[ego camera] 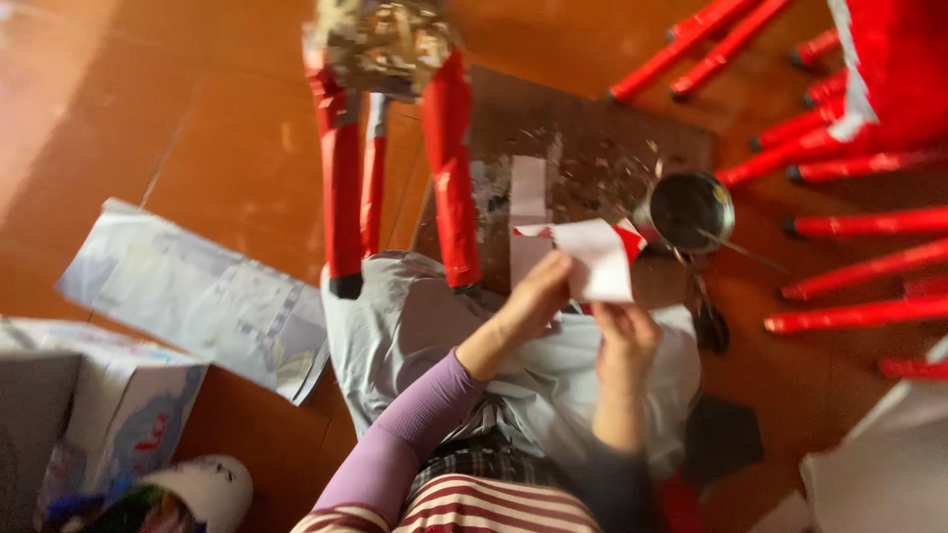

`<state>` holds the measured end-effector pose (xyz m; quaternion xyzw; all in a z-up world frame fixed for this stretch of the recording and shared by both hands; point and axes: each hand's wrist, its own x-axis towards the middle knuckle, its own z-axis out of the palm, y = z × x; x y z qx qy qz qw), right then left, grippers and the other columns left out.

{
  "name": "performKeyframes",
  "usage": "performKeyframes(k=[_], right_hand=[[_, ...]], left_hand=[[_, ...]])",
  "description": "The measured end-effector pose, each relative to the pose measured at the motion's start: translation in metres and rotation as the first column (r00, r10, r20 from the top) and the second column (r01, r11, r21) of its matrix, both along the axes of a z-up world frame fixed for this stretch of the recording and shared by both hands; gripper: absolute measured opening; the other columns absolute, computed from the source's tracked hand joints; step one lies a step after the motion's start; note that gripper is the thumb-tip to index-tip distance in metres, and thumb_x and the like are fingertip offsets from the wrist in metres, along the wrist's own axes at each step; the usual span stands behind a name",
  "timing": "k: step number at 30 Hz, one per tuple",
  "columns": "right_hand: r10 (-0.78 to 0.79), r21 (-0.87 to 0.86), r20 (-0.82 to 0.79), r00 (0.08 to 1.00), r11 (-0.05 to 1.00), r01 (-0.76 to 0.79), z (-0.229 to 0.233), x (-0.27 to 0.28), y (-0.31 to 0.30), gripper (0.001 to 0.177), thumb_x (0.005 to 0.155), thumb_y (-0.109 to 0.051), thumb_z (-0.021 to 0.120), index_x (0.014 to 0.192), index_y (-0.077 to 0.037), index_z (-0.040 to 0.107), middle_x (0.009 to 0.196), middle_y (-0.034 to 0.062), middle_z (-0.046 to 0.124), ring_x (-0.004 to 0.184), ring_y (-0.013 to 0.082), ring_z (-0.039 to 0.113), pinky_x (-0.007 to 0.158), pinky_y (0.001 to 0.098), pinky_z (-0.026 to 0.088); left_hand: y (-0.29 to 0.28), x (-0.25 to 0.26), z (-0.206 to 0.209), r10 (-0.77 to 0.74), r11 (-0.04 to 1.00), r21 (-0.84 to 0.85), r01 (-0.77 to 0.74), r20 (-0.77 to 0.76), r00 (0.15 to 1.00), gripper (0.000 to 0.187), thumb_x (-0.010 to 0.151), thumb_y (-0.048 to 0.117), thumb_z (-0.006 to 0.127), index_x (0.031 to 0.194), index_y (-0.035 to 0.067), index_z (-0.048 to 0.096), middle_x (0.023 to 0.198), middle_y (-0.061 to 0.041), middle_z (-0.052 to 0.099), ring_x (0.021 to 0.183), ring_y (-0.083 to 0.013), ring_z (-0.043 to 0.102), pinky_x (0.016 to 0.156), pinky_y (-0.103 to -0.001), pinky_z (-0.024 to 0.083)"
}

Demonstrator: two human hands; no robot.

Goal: Wrapping paper strips around a bamboo frame to create a decorative horse.

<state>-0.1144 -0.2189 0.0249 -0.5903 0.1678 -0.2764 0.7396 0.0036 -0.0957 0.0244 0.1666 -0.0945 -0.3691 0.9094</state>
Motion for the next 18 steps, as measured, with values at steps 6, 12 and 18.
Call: performKeyframes(k=[6,12,18], right_hand=[[0.106,-0.818,0.024,0.994,0.573,-0.041,0.067,-0.032,0.008,0.024,0.087,-0.008,0.072,0.110,-0.002,0.069,0.103,0.0085,0.074,0.095,0.0204,0.068,0.086,0.0348,0.053],[0.543,-0.261,0.091,0.835,0.822,-0.506,0.063,-0.042,0.027,0.033,0.085,-0.013,0.075,0.112,0.002,0.064,0.109,0.0110,0.074,0.097,0.0180,0.069,0.086,0.0325,0.054],[0.699,0.225,0.059,0.712,0.686,-0.692,0.079,-0.025,0.067,0.017,0.084,-0.001,0.072,0.100,0.001,0.067,0.102,0.0139,0.074,0.088,0.0230,0.070,0.079,0.0353,0.055]], left_hand=[[0.057,0.003,0.136,0.052,0.999,-0.013,-0.051,0.169,0.984,0.077,0.098,0.044,0.070,0.158,0.007,0.040,0.148,-0.011,0.057,0.134,-0.0234,0.056,0.114,-0.040,0.046],[0.181,0.023,0.155,0.532,0.838,0.060,-0.542,0.133,0.836,0.062,0.092,0.021,0.071,0.146,0.001,0.049,0.130,-0.012,0.064,0.117,-0.0246,0.063,0.104,-0.040,0.051],[0.319,-0.018,0.043,0.786,0.492,0.410,-0.768,0.170,0.594,0.032,0.089,0.008,0.065,0.119,0.001,0.062,0.107,-0.007,0.068,0.098,-0.0178,0.065,0.086,-0.032,0.053]])
